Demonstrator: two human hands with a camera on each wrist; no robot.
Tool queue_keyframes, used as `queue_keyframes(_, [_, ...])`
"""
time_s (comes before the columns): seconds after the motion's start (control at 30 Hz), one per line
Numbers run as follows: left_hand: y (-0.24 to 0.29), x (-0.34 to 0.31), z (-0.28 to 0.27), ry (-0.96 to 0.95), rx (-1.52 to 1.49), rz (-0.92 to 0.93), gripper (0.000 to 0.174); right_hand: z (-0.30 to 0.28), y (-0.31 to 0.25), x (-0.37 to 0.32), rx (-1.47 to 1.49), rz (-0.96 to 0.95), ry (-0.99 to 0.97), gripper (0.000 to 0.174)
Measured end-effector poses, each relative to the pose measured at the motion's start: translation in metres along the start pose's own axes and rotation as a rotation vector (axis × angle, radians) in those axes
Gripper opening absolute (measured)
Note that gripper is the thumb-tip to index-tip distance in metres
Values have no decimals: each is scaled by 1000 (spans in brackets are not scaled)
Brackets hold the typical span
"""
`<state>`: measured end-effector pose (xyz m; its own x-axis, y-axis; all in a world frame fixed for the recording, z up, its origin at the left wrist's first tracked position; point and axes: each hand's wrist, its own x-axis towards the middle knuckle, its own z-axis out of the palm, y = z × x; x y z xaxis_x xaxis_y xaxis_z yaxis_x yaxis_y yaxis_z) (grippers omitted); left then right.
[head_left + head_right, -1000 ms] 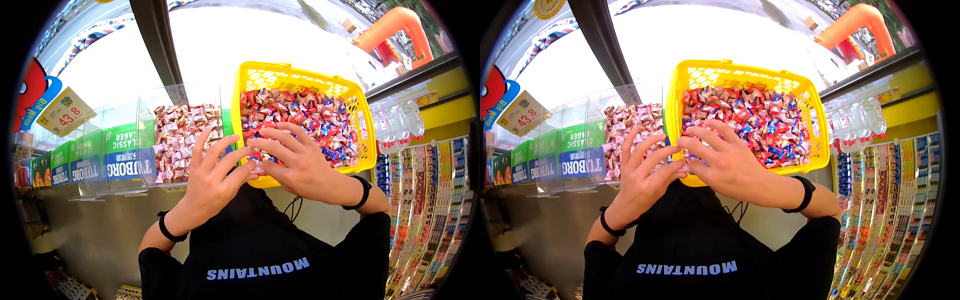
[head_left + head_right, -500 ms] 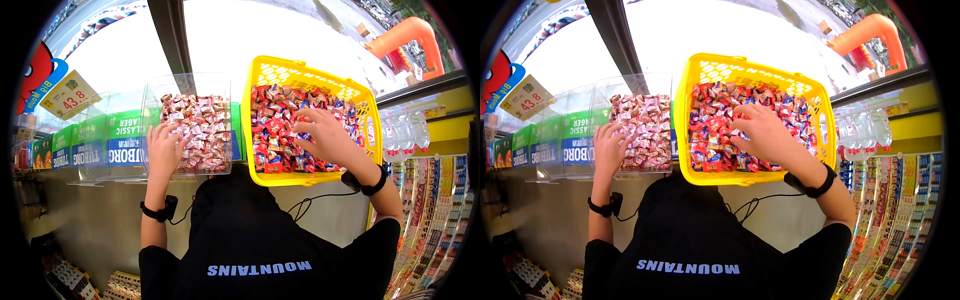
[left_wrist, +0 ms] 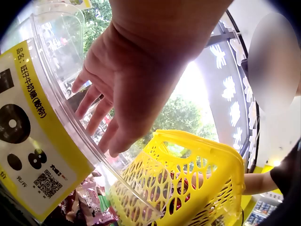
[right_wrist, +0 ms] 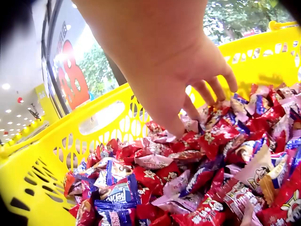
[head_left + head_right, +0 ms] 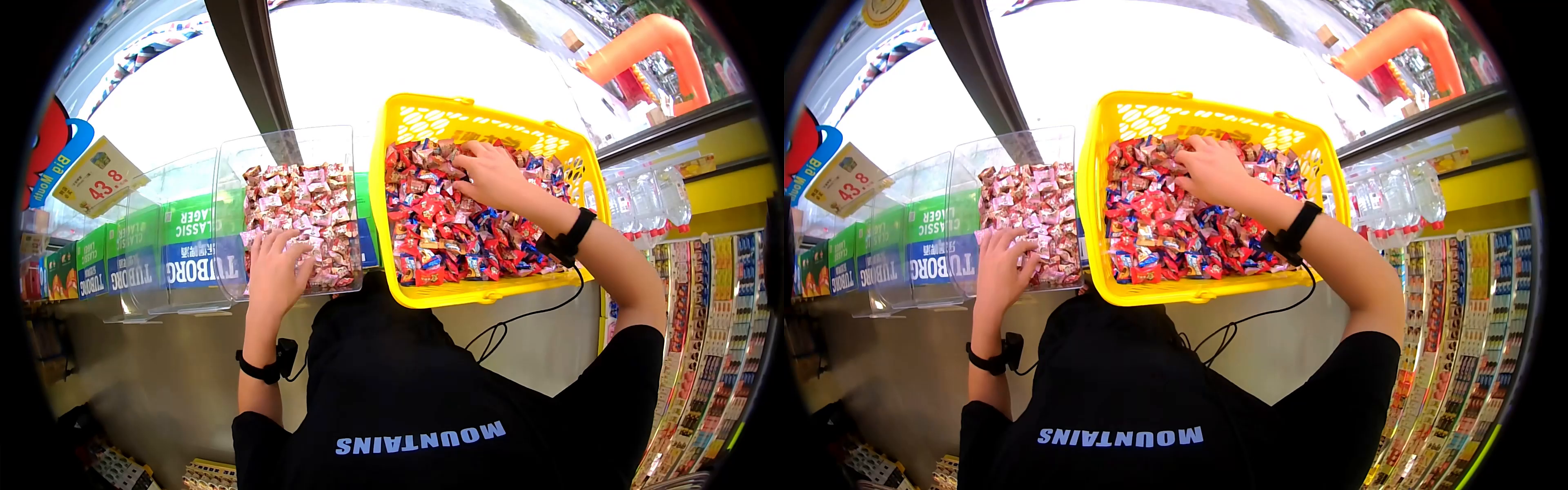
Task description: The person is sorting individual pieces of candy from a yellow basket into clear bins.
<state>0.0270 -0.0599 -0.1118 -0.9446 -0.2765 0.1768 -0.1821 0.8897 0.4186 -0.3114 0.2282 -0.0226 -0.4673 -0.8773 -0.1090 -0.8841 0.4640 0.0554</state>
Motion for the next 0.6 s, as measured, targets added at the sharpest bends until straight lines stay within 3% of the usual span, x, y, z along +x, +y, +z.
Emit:
queue_keyframes(0.17, [13, 3, -9, 40, -79, 45, 17, 6, 3, 11, 45, 6, 21, 25])
queue_keyframes(0.3, [27, 10, -26, 137, -125, 122, 17, -25, -3, 9, 230, -70, 59, 18])
queue_keyframes(0.5, [76, 34, -69, 286, -234, 221, 24, -93, -65, -30, 176, -355, 293, 17])
queue_keyframes(0.6, [109, 44, -86, 246, -387, 301, 29, -105, -102, -56, 152, -443, 349, 20])
